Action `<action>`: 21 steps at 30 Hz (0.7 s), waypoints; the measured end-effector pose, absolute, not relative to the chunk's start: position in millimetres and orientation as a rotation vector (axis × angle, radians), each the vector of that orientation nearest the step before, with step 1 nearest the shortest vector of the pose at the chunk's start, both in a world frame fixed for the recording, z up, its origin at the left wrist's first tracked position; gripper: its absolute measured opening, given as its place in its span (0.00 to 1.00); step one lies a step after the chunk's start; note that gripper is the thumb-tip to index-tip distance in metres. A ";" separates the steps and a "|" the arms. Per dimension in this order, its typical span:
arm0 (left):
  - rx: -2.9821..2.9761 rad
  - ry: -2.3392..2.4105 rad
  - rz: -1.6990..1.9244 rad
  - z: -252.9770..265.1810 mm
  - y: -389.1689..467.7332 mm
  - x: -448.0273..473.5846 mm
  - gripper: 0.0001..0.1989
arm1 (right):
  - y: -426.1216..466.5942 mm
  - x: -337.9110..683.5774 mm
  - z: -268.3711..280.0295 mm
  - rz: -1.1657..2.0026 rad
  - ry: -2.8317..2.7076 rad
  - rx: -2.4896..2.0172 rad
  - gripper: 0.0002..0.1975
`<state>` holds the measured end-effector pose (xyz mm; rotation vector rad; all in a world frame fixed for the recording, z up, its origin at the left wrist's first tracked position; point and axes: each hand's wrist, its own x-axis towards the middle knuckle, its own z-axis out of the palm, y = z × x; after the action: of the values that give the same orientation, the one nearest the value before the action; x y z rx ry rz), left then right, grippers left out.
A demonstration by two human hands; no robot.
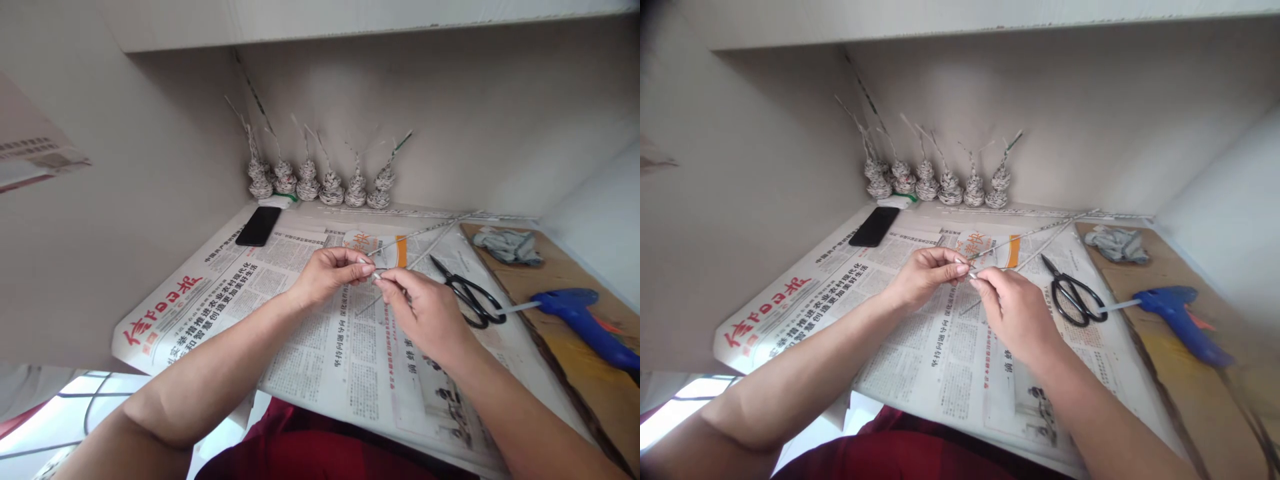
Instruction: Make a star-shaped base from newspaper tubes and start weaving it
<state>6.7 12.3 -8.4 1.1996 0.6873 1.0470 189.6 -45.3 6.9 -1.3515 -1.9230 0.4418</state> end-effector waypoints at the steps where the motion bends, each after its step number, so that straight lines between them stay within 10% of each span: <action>1: 1.203 0.686 1.047 -8.4 12.2 6.7 0.15 | -45.1 190.0 7.2 0.507 -1.918 -1.354 0.12; 7: 1.189 0.664 1.024 -9.5 11.8 6.9 0.14 | -41.1 191.6 6.9 1.578 -1.479 -1.185 0.21; 14: 1.165 0.675 1.025 -7.4 12.6 6.7 0.14 | -45.6 187.1 5.7 0.734 -1.846 -1.361 0.15; 21: 1.107 0.656 1.016 -6.9 11.3 7.7 0.14 | -43.5 187.6 3.9 1.605 -1.474 -1.126 0.20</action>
<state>7.7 11.3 -6.9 1.1074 0.6561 1.0157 187.6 -43.5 3.9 -1.1259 -1.4745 1.6046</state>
